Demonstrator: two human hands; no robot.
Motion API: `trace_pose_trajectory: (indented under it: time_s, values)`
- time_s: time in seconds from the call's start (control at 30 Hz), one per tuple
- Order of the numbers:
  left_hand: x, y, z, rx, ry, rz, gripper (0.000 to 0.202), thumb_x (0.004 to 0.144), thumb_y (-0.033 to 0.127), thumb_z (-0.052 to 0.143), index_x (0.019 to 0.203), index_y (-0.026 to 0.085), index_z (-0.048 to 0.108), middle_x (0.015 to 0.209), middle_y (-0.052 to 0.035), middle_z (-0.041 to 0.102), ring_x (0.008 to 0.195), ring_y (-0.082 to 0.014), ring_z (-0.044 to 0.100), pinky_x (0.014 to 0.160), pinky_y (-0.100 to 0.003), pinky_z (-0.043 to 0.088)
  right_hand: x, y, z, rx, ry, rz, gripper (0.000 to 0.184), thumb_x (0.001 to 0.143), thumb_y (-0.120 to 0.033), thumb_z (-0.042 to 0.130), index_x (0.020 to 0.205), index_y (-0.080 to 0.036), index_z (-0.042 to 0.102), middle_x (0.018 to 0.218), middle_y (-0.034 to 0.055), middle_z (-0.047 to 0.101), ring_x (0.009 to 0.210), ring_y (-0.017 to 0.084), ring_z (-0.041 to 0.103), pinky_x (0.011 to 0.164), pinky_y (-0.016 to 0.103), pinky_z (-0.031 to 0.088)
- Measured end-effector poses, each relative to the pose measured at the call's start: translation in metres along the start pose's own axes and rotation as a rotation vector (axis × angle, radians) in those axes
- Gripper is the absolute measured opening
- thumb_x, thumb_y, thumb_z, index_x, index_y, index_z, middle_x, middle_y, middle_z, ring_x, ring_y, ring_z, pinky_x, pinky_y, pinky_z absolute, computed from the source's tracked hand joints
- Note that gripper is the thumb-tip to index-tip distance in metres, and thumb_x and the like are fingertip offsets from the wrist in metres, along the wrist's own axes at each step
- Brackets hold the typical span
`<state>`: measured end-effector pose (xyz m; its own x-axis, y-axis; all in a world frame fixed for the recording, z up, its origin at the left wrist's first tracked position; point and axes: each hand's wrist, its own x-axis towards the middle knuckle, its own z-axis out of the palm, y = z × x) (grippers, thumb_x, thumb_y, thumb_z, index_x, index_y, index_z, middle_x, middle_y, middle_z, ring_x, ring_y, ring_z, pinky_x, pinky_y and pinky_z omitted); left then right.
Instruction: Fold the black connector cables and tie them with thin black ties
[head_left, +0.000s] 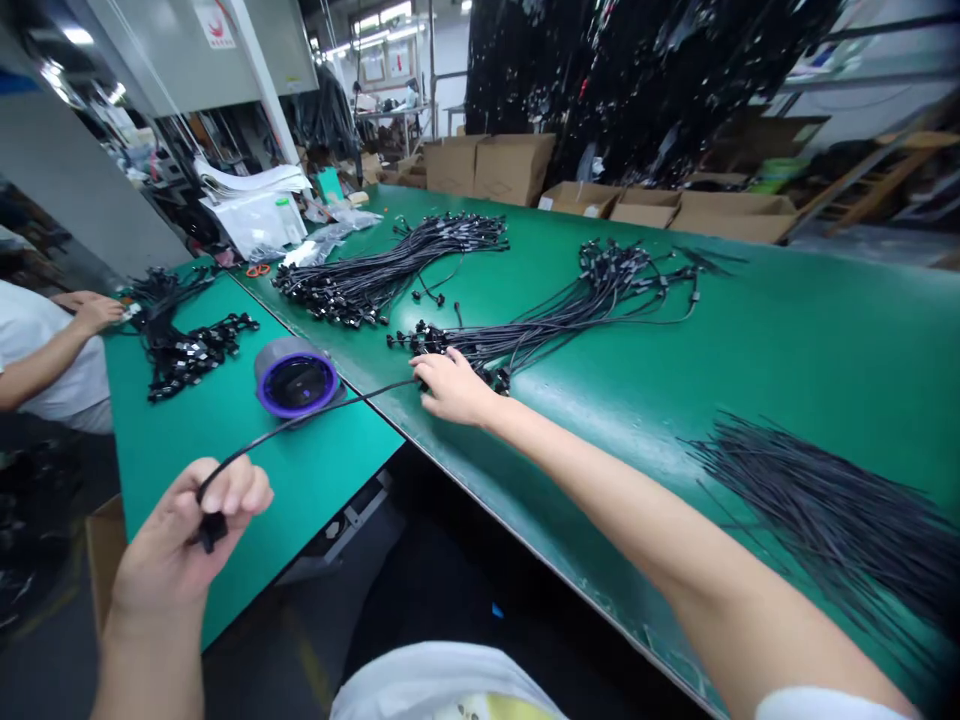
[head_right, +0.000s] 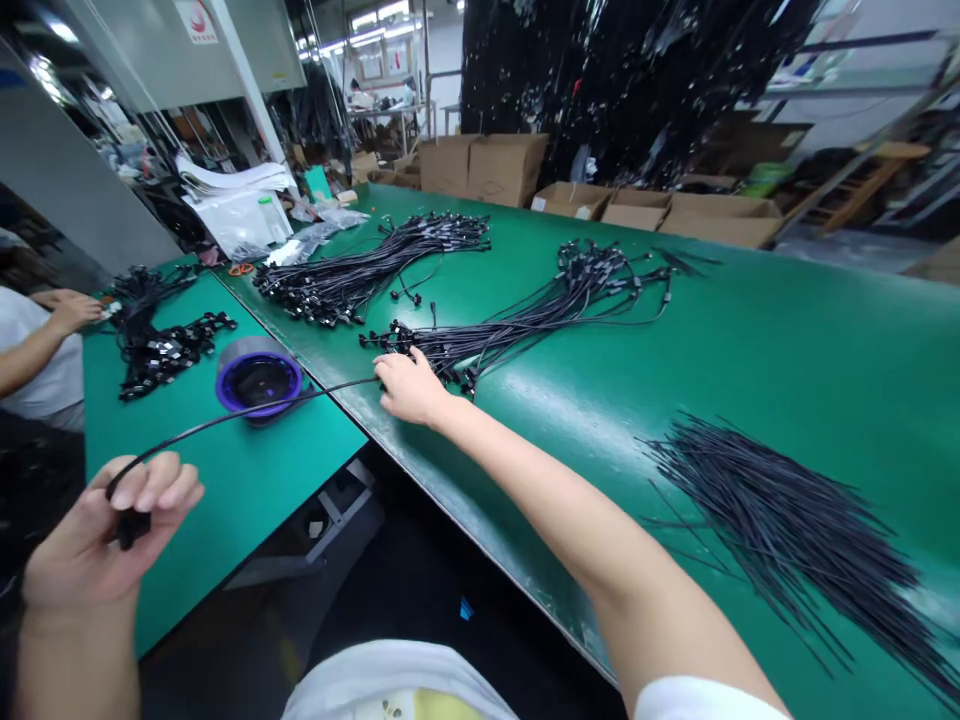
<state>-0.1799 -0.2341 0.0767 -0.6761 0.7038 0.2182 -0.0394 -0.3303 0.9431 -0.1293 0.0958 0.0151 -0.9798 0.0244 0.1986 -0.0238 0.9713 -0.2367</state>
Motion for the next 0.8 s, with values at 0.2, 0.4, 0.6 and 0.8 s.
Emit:
trace_pose_trajectory:
  time_s: [0.2,0.4,0.6,0.8]
  values:
    - [0.000,-0.001,0.003,0.267,0.014,0.094,0.027,0.083,0.043,0.066,0.069,0.020,0.064,0.071,-0.0032,0.055,0.078,-0.0189,0.057,0.071,-0.030,0.052,0.024,-0.024,-0.058,0.183,0.148,0.048,0.028,0.093,-0.013,0.040,0.108,-0.017,0.064,0.113,0.0066,0.069,0.104,0.017,0.062,0.095,0.031,0.045]
    - [0.015,-0.030,0.010,0.517,0.269,0.212,0.028,0.088,0.037,0.062,0.069,0.017,0.062,0.087,-0.0050,0.061,0.091,-0.0183,0.061,0.081,-0.026,0.051,0.010,-0.048,-0.170,0.414,0.648,-0.252,0.024,0.098,-0.025,0.042,0.113,-0.021,0.061,0.111,-0.0046,0.065,0.104,0.009,0.058,0.094,0.023,0.043]
    - [0.009,0.008,0.019,-0.453,0.168,-0.027,0.027,0.084,0.020,0.067,0.067,0.017,0.047,0.066,0.0067,0.054,0.038,0.0026,0.041,0.034,-0.003,0.038,-0.007,0.014,-0.165,0.068,0.467,0.077,0.016,0.092,-0.022,0.052,0.084,-0.014,0.062,0.078,0.0013,0.061,0.082,0.015,0.059,0.081,0.029,0.044]
    - [0.009,0.029,0.011,-0.595,0.159,0.062,0.027,0.087,0.031,0.065,0.068,0.022,0.048,0.067,0.0122,0.061,0.032,0.0023,0.036,0.030,-0.006,0.042,-0.038,0.031,-0.155,0.295,0.588,0.110,0.025,0.097,-0.026,0.044,0.080,-0.015,0.058,0.069,-0.0009,0.058,0.070,0.011,0.057,0.076,0.028,0.046]
